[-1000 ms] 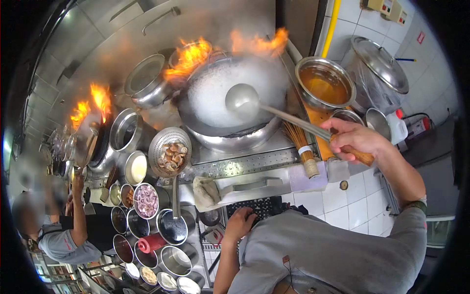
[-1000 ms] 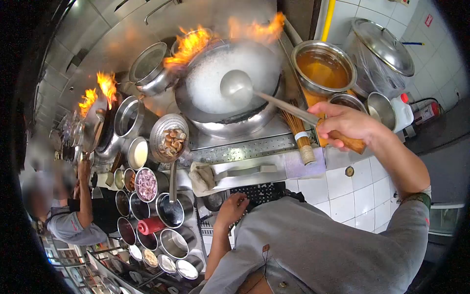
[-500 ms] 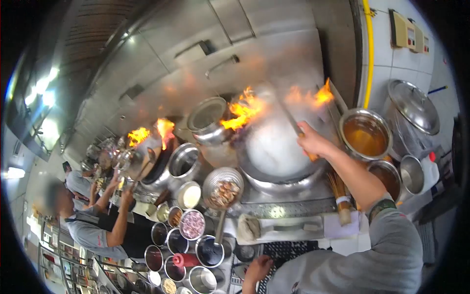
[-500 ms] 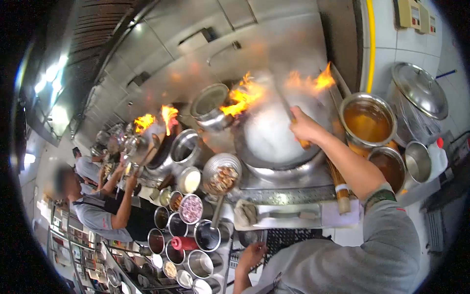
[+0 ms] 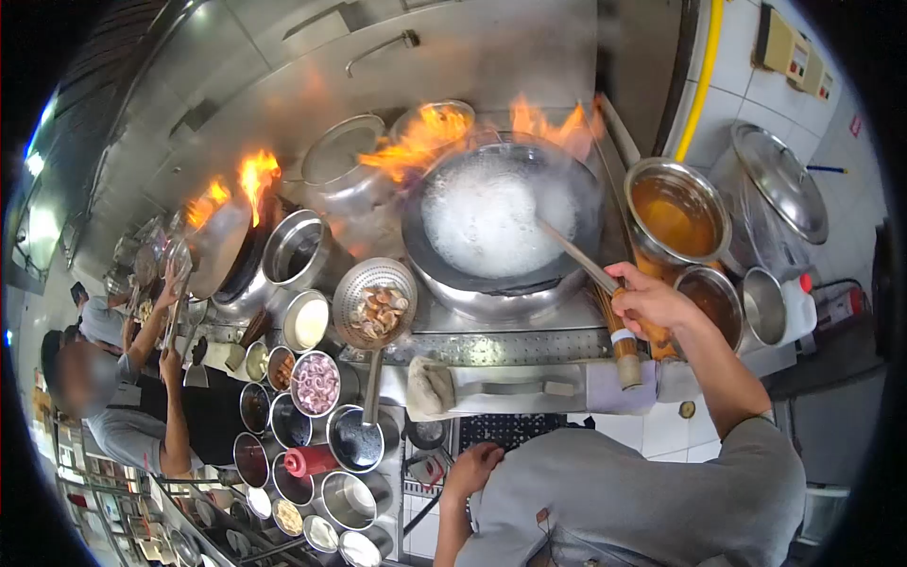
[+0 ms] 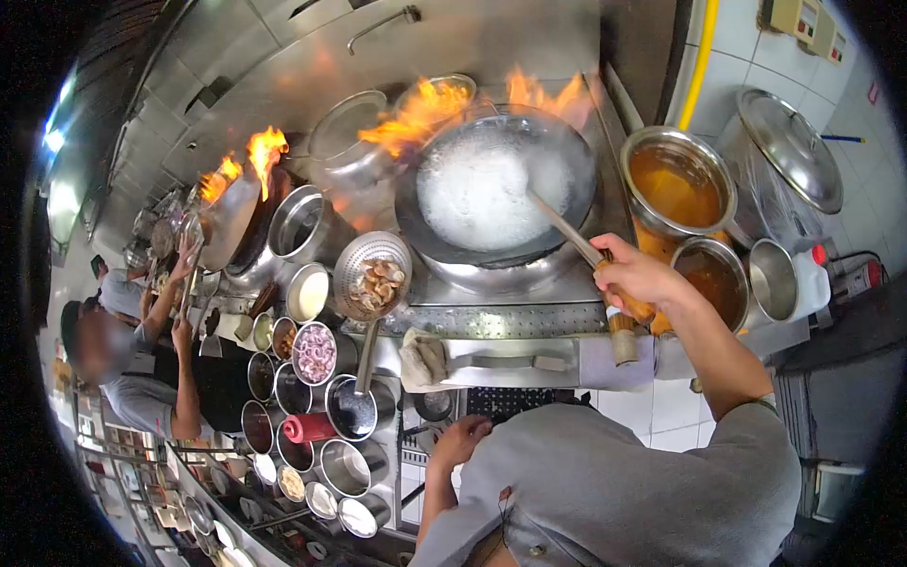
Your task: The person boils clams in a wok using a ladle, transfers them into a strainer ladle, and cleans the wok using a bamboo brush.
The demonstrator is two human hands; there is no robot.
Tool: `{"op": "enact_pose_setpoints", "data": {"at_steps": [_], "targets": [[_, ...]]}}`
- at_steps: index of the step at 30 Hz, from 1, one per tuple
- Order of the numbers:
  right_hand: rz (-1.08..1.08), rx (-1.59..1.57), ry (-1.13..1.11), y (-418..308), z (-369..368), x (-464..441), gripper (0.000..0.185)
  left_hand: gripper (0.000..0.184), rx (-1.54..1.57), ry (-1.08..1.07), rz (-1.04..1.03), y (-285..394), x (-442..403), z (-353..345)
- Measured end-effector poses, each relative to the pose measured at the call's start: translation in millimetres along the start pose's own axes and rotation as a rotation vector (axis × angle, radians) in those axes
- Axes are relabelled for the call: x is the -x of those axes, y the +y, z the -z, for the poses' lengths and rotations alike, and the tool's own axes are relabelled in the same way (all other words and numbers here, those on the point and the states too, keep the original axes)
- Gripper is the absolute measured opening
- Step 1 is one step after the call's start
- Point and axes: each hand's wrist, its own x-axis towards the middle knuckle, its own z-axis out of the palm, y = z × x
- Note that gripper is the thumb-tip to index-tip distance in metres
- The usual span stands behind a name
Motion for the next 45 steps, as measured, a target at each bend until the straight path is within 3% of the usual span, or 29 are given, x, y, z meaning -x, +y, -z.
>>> {"op": "enact_pose_setpoints", "data": {"at_steps": [4,17,28,34,40,43,45], "targets": [[-0.044,-0.451,-0.158,17,19,15,0.06,0.042,-0.026,-0.227,-0.01,42,-14,18],[0.047,-0.138,-0.225,35,21,53,0.062,0.033,0.025,-0.234,-0.238,62,-18,24],[0.059,0.213,-0.173,39,26,57,0.066,0.035,0.03,-0.215,-0.168,68,-17,23],[0.086,0.249,-0.153,45,26,51,0.066,0.039,0.011,-0.21,-0.17,77,-21,22],[-0.005,-0.124,-0.259,21,18,44,0.059,0.042,0.008,-0.207,-0.184,78,-26,18],[0.0,-0.059,-0.266,7,14,36,0.056,0.044,-0.002,-0.197,-0.185,79,-23,19],[-0.036,-0.254,-0.238,3,6,28,0.055,0.044,0.003,-0.187,-0.178,78,-20,19]]}}
